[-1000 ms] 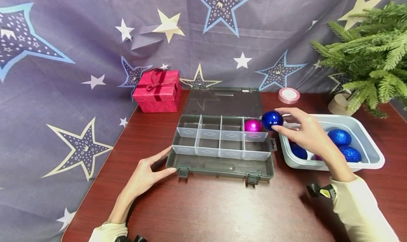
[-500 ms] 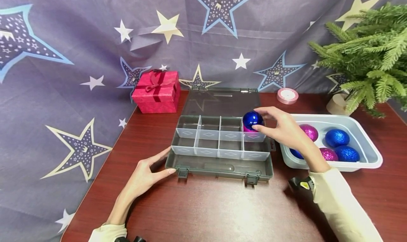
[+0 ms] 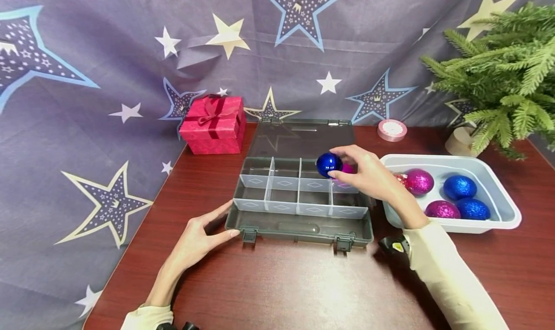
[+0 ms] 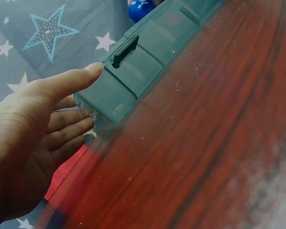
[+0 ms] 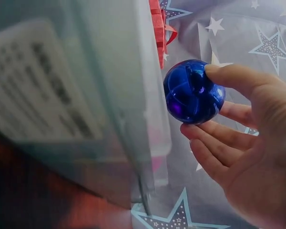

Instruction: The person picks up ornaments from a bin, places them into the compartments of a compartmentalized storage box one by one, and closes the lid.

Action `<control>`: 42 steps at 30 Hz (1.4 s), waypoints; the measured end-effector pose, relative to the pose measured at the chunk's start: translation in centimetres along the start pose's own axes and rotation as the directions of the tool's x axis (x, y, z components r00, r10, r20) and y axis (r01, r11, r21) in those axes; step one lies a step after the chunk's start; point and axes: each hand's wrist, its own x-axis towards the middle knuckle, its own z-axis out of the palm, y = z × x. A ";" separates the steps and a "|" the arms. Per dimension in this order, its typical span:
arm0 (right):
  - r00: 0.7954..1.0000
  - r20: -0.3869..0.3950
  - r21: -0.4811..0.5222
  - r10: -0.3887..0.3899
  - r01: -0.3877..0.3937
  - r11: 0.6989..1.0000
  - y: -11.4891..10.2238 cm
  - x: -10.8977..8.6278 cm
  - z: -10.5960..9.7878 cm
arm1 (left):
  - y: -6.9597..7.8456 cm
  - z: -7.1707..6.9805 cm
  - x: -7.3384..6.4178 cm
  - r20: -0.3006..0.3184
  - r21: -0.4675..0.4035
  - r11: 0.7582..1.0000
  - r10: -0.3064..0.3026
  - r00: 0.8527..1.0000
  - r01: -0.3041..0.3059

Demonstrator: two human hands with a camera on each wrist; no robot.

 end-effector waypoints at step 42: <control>0.997 -0.069 -0.081 0.033 -0.039 0.996 0.3 -2.2 -1.8 | 0.2 -0.1 0.0 0.004 -0.019 1.000 -0.009 1.000 0.009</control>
